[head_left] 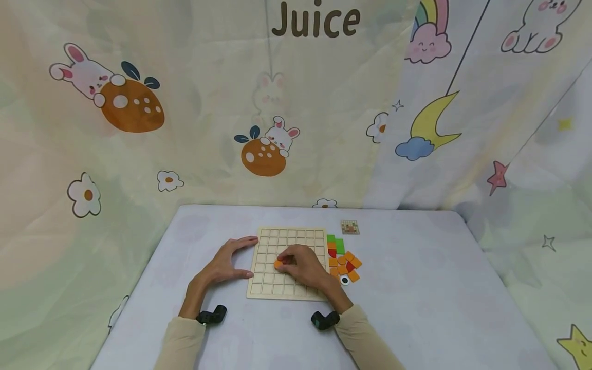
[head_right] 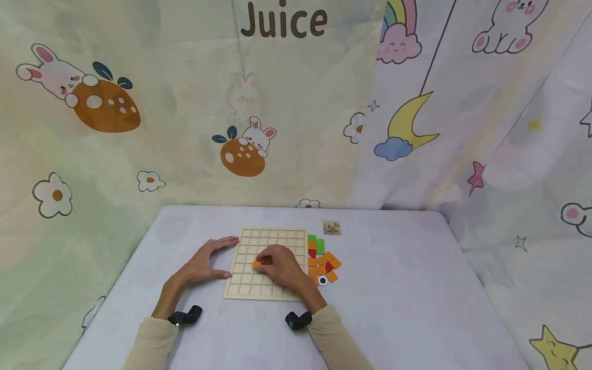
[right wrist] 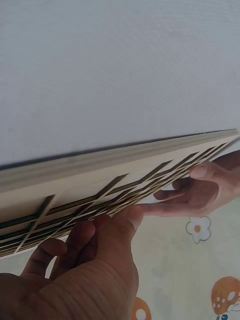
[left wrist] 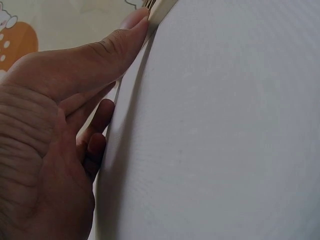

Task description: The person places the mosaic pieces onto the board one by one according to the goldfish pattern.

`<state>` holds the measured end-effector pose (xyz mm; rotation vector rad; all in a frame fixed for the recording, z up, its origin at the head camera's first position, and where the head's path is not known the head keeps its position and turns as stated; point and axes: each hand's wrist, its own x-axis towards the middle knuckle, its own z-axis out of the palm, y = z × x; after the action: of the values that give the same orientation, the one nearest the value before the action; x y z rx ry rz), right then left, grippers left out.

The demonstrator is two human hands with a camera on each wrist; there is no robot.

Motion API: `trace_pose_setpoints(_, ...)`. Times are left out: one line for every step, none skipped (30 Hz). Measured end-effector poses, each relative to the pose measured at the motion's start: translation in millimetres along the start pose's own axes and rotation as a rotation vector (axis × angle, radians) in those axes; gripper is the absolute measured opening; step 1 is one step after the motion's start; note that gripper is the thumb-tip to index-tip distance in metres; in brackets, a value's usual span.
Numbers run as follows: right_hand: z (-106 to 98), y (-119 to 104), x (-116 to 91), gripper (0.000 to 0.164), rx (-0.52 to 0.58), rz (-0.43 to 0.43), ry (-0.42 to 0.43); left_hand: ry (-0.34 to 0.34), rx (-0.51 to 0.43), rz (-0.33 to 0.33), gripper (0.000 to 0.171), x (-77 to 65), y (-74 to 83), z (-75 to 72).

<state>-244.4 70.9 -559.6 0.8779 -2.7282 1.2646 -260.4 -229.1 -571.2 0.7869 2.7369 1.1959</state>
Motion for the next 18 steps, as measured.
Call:
trace_pose_setpoints(0.6,-1.5,1.0,0.020,0.002,0.004,-0.005,0.000,-0.003,0.001,0.094,0.2,-0.3,-0.2)
trace_pose_setpoints(1.1,-3.0,2.0,0.020,0.002,0.008,-0.010,-0.001,-0.002,-0.002,0.094,0.4,-0.6,-0.3)
trace_pose_setpoints(2.0,-4.1,3.0,0.020,0.003,0.014,-0.015,-0.001,-0.002,-0.004,0.094,0.5,-0.9,-0.3)
trace_pose_setpoints(2.9,-5.2,3.9,0.020,0.006,0.020,-0.021,-0.003,-0.003,-0.007,0.094,0.7,-1.1,-0.3)
trace_pose_setpoints(3.7,-6.4,4.9,0.020,0.009,0.028,-0.026,-0.004,-0.003,-0.010,0.094,0.8,-1.3,-0.3)
trace_pose_setpoints(4.5,-7.3,5.8,0.020,0.015,0.031,-0.032,-0.006,-0.002,-0.012,0.094,1.0,-1.5,-0.3)
trace_pose_setpoints(5.3,-8.3,6.5,0.020,0.022,0.036,-0.037,-0.007,-0.001,-0.014,0.094,1.1,-1.7,-0.1)
trace_pose_setpoints(6.0,-9.2,7.2,0.020,0.027,0.035,-0.041,-0.008,-0.002,-0.015,0.094,1.2,-1.8,0.0)
trace_pose_setpoints(6.7,-9.9,7.9,0.020,0.030,0.032,-0.043,-0.008,-0.003,-0.014,0.094,1.4,-1.8,0.1)
trace_pose_setpoints(7.5,-10.4,8.7,0.020,0.032,0.025,-0.046,-0.009,-0.003,-0.014,0.094,1.5,-1.8,0.3)
trace_pose_setpoints(8.3,-11.0,9.4,0.020,0.033,0.015,-0.048,-0.009,-0.001,-0.015,0.094,1.6,-1.8,0.4)
trace_pose_setpoints(9.4,-11.4,10.3,0.019,0.029,0.005,-0.048,-0.008,-0.001,-0.013,0.094,1.7,-1.7,0.5)
trace_pose_setpoints(10.6,-11.5,11.0,0.019,0.023,-0.007,-0.047,-0.007,-0.002,-0.012,0.094,1.6,-1.8,0.6)
trace_pose_setpoints(11.8,-11.9,11.8,0.019,0.019,-0.018,-0.046,-0.008,-0.006,-0.012,0.094,1.6,-1.6,0.6)
trace_pose_setpoints(13.1,-12.3,12.5,0.018,0.016,-0.026,-0.045,-0.008,-0.005,-0.013,0.094,1.4,-1.7,0.6)
trace_pose_setpoints(14.5,-12.7,13.2,0.018,0.016,-0.033,-0.044,-0.006,-0.002,-0.010,0.094,1.1,-1.9,0.5)
trace_pose_setpoints(15.8,-13.3,13.8,0.018,0.016,-0.036,-0.044,-0.006,-0.002,-0.009,0.094,0.9,-1.9,0.4)
trace_pose_setpoints(17.2,-13.8,14.3,0.018,0.016,-0.039,-0.044,-0.006,-0.002,-0.009,0.094,0.5,-1.9,0.2)
